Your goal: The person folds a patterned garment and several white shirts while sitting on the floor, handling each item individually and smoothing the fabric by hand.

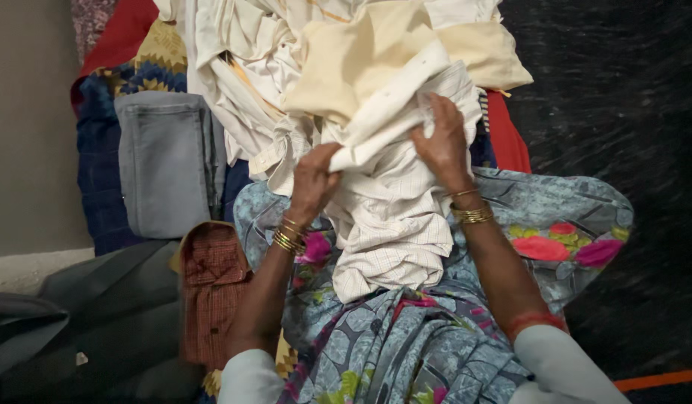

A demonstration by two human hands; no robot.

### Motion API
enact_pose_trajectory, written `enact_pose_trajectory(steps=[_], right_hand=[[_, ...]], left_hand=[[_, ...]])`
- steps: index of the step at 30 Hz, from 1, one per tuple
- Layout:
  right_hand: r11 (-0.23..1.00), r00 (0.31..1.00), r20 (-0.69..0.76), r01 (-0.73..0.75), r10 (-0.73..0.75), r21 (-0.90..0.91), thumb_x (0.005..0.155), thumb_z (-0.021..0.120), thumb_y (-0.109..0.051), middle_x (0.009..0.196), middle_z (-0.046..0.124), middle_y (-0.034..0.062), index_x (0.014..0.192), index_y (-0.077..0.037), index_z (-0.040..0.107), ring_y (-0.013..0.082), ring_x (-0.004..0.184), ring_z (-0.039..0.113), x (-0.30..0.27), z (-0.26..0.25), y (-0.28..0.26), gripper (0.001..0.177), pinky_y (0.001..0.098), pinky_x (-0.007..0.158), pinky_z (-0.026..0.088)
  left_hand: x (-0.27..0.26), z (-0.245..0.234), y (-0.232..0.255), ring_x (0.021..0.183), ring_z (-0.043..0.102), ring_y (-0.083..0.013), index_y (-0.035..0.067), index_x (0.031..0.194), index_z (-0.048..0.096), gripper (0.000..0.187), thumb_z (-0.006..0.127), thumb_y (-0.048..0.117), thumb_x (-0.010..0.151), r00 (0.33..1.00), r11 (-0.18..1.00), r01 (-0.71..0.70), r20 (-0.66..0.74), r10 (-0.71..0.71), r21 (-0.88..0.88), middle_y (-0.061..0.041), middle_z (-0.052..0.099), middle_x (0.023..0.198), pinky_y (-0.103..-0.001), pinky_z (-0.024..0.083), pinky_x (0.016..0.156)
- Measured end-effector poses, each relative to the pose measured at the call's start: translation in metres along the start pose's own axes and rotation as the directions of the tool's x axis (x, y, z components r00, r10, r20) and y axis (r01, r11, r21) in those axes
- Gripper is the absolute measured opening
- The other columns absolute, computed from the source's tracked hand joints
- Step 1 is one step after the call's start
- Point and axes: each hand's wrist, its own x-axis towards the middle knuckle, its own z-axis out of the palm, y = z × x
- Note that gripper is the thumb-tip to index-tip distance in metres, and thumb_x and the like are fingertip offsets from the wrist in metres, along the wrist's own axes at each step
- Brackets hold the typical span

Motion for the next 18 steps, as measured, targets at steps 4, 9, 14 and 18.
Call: enact_pose_trajectory(steps=[4,9,14,18], right_hand=[[0.967,0.968,0.042,-0.246,0.249,-0.060,0.075,0.051,-0.007,0.090,0.055,0.0192,0.090,0.004,0.052,0.0335,0.085,0.054,-0.011,-0.002,0.055,0.019,0.0403,0.078,0.044],[0.890,0.920,-0.221,-0.217,0.324,0.400,0.069,0.047,-0.004,0.080,0.055,0.0099,0.090,0.004,0.052,0.0155,0.067,0.053,-0.019,-0.042,0.081,0.022,0.0282,0.056,0.045],[0.931,0.744,-0.571,-0.199,0.346,0.305,0.075,0.046,0.003,0.095,0.058,0.0099,0.100,0.002,0.052,0.0165,0.082,0.058,-0.029,-0.101,0.102,0.026,0.0287,0.075,0.051],[0.891,0.634,-0.703,0.048,0.322,0.451,0.078,0.049,0.001,0.096,0.059,0.0140,0.102,0.004,0.049,0.0205,0.083,0.060,-0.040,-0.141,0.120,0.024,0.0331,0.077,0.056]], left_hand=[[0.018,0.003,-0.016,0.069,0.061,-0.0172,0.009,0.096,0.058,0.031,0.049,-0.003,0.069,0.971,0.975,0.136,-0.171,-0.166,-0.177,-0.008,0.063,0.081,-0.026,0.050,0.057],[0.060,-0.026,-0.076,0.067,0.055,-0.0248,-0.005,0.109,0.050,0.041,0.043,-0.009,0.069,0.828,0.949,0.262,-0.465,-0.314,-0.175,-0.018,0.062,0.082,-0.032,0.043,0.061],[0.107,-0.074,-0.133,0.082,0.059,-0.0192,-0.004,0.104,0.050,0.040,0.035,-0.010,0.068,0.732,0.857,0.083,-0.552,-0.399,-0.509,-0.014,0.059,0.094,-0.027,0.050,0.075],[0.121,-0.102,-0.148,0.079,0.061,-0.0219,-0.005,0.098,0.057,0.035,0.036,-0.009,0.070,0.716,0.821,-0.031,-0.586,-0.380,-0.570,-0.018,0.063,0.091,-0.028,0.052,0.071]])
